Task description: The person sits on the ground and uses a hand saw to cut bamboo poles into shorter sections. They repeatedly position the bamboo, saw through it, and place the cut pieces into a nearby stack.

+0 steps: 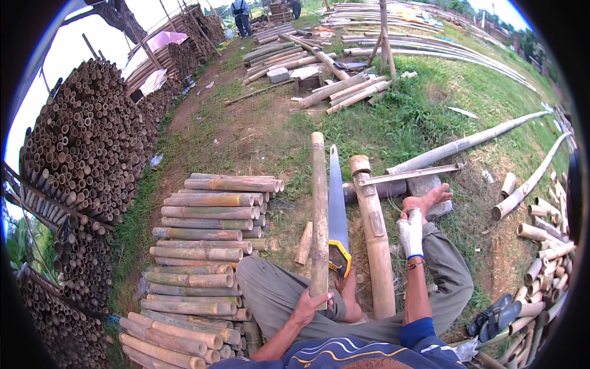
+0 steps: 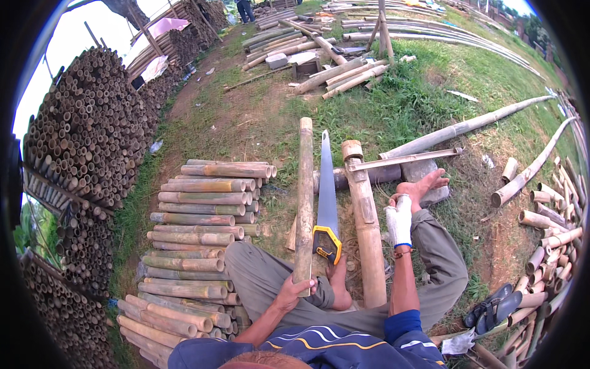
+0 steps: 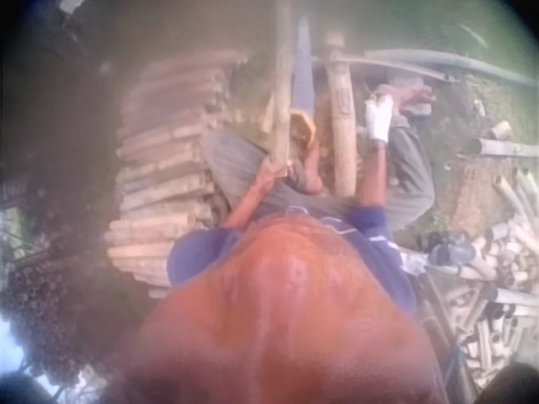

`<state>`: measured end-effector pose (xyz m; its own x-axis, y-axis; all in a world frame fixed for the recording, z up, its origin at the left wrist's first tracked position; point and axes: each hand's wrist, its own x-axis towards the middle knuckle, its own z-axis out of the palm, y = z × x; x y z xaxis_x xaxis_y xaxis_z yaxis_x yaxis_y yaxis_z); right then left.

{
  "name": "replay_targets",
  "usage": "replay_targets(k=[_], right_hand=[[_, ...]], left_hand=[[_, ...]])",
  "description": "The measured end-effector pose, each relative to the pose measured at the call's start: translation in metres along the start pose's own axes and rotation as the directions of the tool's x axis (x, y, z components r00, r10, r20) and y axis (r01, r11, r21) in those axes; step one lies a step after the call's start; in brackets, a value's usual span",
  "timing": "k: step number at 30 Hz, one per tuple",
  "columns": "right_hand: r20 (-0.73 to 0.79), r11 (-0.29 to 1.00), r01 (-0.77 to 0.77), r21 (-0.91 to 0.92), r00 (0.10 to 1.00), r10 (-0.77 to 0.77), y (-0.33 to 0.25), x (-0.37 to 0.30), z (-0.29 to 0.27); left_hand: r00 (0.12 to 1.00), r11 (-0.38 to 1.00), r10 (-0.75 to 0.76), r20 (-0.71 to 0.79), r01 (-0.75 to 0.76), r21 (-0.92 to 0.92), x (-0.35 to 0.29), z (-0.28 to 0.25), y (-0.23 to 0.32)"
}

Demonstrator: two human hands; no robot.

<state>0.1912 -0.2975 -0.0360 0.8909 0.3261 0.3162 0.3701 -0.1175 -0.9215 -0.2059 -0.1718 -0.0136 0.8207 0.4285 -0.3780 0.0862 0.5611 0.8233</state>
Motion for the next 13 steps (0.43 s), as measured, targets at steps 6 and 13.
replay_targets(k=[6,13], right_hand=[[0.656,0.959,-0.236,-0.159,0.7,0.282,-0.056,-0.108,-0.08],[0.202,0.919,-0.331,0.214,0.935,0.29,-0.11,-0.071,-0.266]], left_hand=[[0.957,0.974,0.222,-0.186,-0.208,0.092,0.027,-0.015,0.044],[0.77,0.889,0.452,-0.449,-0.352,0.292,0.003,-0.069,0.101]])
